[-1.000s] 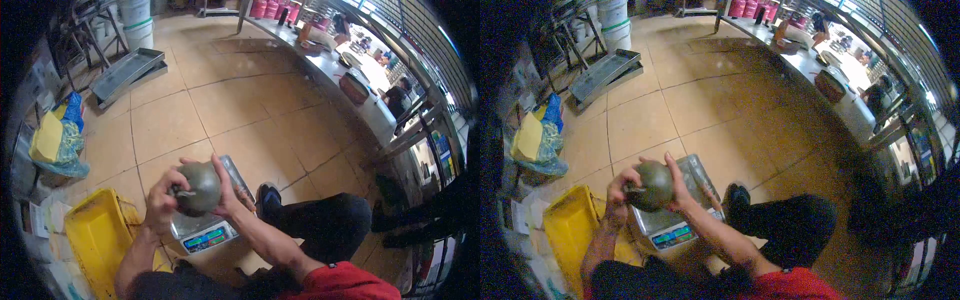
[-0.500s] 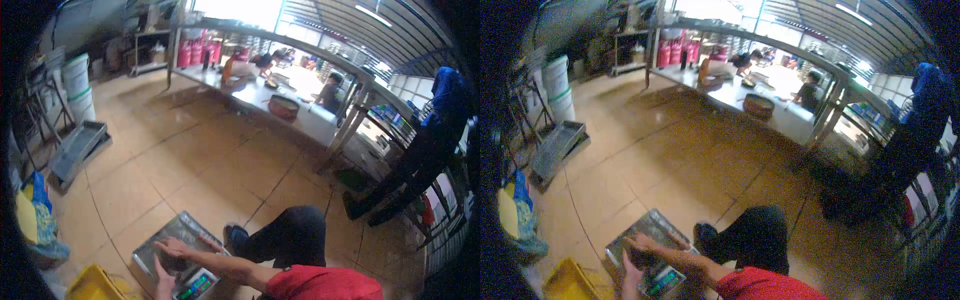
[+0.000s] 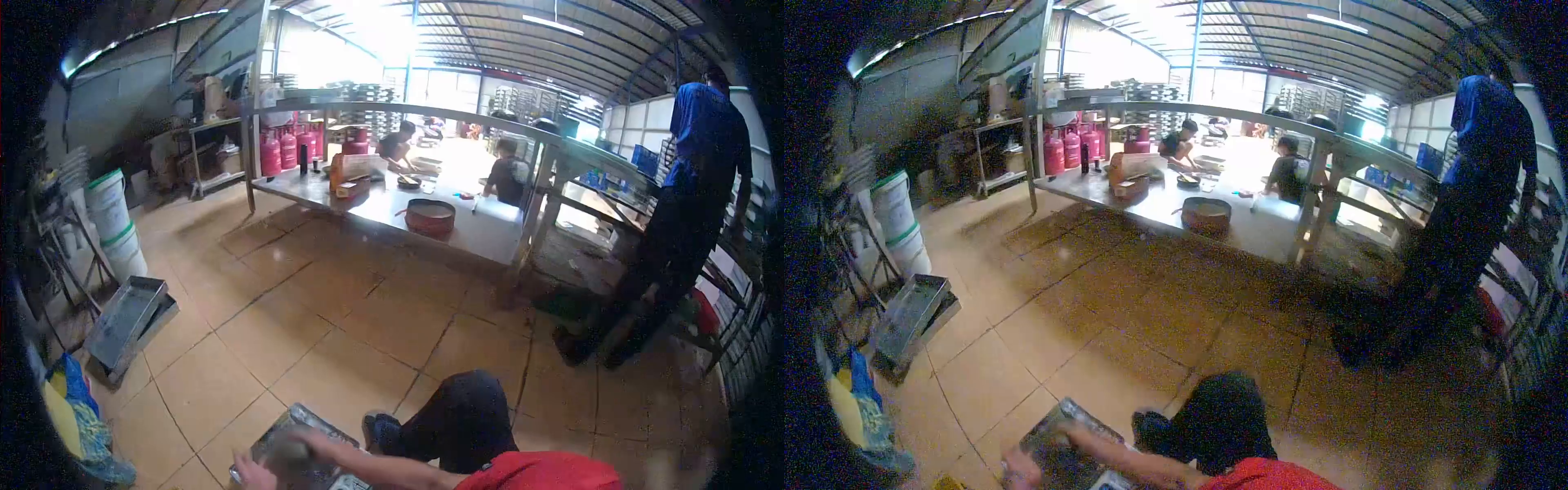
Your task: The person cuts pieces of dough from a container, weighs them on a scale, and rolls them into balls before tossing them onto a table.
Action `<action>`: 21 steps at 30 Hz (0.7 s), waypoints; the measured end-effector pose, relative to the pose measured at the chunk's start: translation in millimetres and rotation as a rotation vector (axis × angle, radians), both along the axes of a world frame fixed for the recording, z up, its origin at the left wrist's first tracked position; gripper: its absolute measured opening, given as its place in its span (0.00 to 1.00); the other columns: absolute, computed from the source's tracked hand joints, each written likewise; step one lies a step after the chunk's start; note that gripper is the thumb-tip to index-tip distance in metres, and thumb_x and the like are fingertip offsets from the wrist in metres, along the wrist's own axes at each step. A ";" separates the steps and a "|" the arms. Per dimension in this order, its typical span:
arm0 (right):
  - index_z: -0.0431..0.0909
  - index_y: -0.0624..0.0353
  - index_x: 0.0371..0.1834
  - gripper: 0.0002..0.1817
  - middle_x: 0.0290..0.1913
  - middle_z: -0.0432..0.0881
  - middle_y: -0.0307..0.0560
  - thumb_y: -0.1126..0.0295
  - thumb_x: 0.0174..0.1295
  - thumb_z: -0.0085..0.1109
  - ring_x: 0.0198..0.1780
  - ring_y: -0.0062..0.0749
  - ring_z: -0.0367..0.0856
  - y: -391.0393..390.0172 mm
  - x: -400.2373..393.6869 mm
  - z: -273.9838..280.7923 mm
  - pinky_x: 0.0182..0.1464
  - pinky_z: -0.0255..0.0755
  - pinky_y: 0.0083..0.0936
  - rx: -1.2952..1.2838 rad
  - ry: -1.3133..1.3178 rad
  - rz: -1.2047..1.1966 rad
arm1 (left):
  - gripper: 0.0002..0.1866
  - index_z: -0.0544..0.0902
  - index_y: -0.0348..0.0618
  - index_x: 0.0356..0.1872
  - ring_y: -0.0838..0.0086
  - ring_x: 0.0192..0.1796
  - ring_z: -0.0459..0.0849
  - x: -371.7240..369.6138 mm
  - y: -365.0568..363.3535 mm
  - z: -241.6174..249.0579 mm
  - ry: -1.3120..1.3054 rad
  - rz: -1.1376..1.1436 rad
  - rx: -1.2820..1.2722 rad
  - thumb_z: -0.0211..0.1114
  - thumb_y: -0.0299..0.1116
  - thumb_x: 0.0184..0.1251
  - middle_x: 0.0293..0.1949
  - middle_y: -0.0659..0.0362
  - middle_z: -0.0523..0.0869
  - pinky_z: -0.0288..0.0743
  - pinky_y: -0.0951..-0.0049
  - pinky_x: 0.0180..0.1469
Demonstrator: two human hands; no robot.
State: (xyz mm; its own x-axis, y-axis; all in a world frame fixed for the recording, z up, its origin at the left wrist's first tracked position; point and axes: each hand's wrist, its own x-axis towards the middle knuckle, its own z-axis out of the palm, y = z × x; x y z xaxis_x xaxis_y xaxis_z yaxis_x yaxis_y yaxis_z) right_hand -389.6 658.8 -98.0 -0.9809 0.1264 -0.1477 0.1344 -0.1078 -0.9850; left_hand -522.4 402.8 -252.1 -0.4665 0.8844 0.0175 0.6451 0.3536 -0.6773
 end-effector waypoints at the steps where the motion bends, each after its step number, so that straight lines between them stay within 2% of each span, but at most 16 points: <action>1: 0.70 0.57 0.51 0.25 0.48 0.74 0.52 0.54 0.55 0.56 0.48 0.38 0.72 29.8 -1.6 48.3 0.51 0.68 0.32 0.054 0.117 -0.114 | 0.36 0.65 0.56 0.65 0.56 0.62 0.65 11.0 13.2 90.7 -0.278 0.050 0.042 0.46 0.64 0.58 0.62 0.52 0.69 0.45 0.40 0.66; 2: 0.73 0.58 0.47 0.19 0.43 0.76 0.51 0.56 0.60 0.52 0.43 0.34 0.75 58.8 -4.9 99.8 0.46 0.71 0.32 0.114 0.251 -0.238 | 0.40 0.67 0.55 0.64 0.55 0.58 0.72 22.0 26.2 181.3 -0.531 0.122 0.087 0.43 0.70 0.57 0.59 0.52 0.73 0.50 0.39 0.64; 3: 0.77 0.59 0.42 0.15 0.37 0.79 0.49 0.59 0.65 0.48 0.37 0.31 0.77 87.8 -6.7 157.4 0.42 0.75 0.32 0.155 0.400 -0.373 | 0.40 0.66 0.55 0.64 0.55 0.59 0.68 19.8 24.2 188.3 -1.160 0.371 0.632 0.44 0.70 0.56 0.60 0.51 0.70 0.48 0.38 0.64; 5: 0.74 0.60 0.45 0.12 0.41 0.76 0.49 0.65 0.62 0.50 0.40 0.31 0.75 151.8 -10.8 286.4 0.44 0.74 0.30 0.176 0.761 -0.665 | 0.41 0.65 0.54 0.65 0.56 0.63 0.62 12.9 18.2 200.1 -2.166 0.678 2.066 0.47 0.70 0.54 0.63 0.50 0.65 0.44 0.37 0.63; 7: 0.71 0.60 0.47 0.13 0.44 0.74 0.49 0.72 0.60 0.52 0.43 0.31 0.73 205.3 -3.9 408.5 0.45 0.73 0.28 0.136 1.172 -0.928 | 0.41 0.65 0.55 0.64 0.59 0.64 0.58 14.3 0.3 192.4 -2.177 0.680 2.062 0.50 0.69 0.52 0.64 0.50 0.60 0.46 0.38 0.62; 8: 0.70 0.61 0.49 0.14 0.45 0.72 0.48 0.75 0.59 0.53 0.44 0.31 0.71 218.2 3.9 451.8 0.46 0.72 0.27 0.128 1.366 -1.023 | 0.41 0.66 0.55 0.64 0.60 0.64 0.56 14.6 -8.5 183.3 -2.182 0.676 2.064 0.51 0.68 0.52 0.65 0.51 0.57 0.47 0.39 0.61; 10: 0.67 0.62 0.51 0.19 0.49 0.70 0.48 0.81 0.56 0.55 0.47 0.31 0.69 216.9 24.8 488.9 0.48 0.71 0.25 0.205 1.636 -1.174 | 0.40 0.67 0.56 0.62 0.60 0.62 0.58 3.9 -9.1 149.1 -2.141 0.715 2.079 0.52 0.68 0.51 0.64 0.51 0.59 0.49 0.40 0.61; 11: 0.72 0.61 0.46 0.13 0.40 0.75 0.42 0.79 0.57 0.55 0.37 0.24 0.74 201.1 35.9 488.9 0.40 0.73 0.21 0.387 1.628 -1.308 | 0.39 0.68 0.56 0.61 0.60 0.61 0.59 4.0 -7.0 145.3 -2.118 0.739 2.087 0.52 0.68 0.51 0.64 0.51 0.60 0.50 0.41 0.60; 14: 0.71 0.61 0.46 0.14 0.38 0.75 0.41 0.82 0.57 0.54 0.39 0.21 0.74 198.1 35.7 468.5 0.37 0.74 0.17 0.597 1.577 -1.297 | 0.35 0.68 0.59 0.61 0.62 0.58 0.61 27.5 0.1 154.6 -2.101 0.687 1.971 0.52 0.65 0.54 0.60 0.53 0.64 0.52 0.42 0.58; 17: 0.71 0.60 0.47 0.14 0.39 0.75 0.40 0.81 0.57 0.54 0.41 0.21 0.75 203.4 11.5 439.0 0.33 0.75 0.17 0.695 1.372 -1.254 | 0.30 0.71 0.58 0.58 0.65 0.54 0.66 48.4 -13.9 158.0 -2.112 0.489 2.006 0.51 0.61 0.57 0.53 0.58 0.72 0.57 0.44 0.55; 18: 0.72 0.59 0.46 0.12 0.39 0.76 0.40 0.79 0.58 0.54 0.40 0.20 0.75 202.7 1.3 428.1 0.30 0.76 0.16 0.668 1.415 -1.170 | 0.29 0.70 0.56 0.59 0.63 0.55 0.67 55.6 -16.5 165.4 -2.122 0.588 2.025 0.50 0.58 0.59 0.53 0.56 0.73 0.58 0.46 0.57; 20: 0.73 0.59 0.43 0.10 0.36 0.76 0.39 0.78 0.58 0.54 0.37 0.20 0.76 188.1 -17.0 404.8 0.31 0.75 0.17 0.645 1.312 -1.109 | 0.27 0.68 0.53 0.62 0.58 0.56 0.70 73.4 -20.2 194.7 -2.134 0.795 2.059 0.48 0.51 0.64 0.54 0.52 0.74 0.61 0.50 0.60; 21: 0.74 0.59 0.42 0.09 0.35 0.77 0.39 0.77 0.57 0.54 0.36 0.20 0.76 179.6 -24.8 390.4 0.31 0.75 0.17 0.634 1.258 -1.077 | 0.26 0.68 0.53 0.62 0.58 0.55 0.71 77.7 -27.9 195.5 -2.135 0.769 2.104 0.48 0.51 0.64 0.53 0.51 0.74 0.62 0.50 0.58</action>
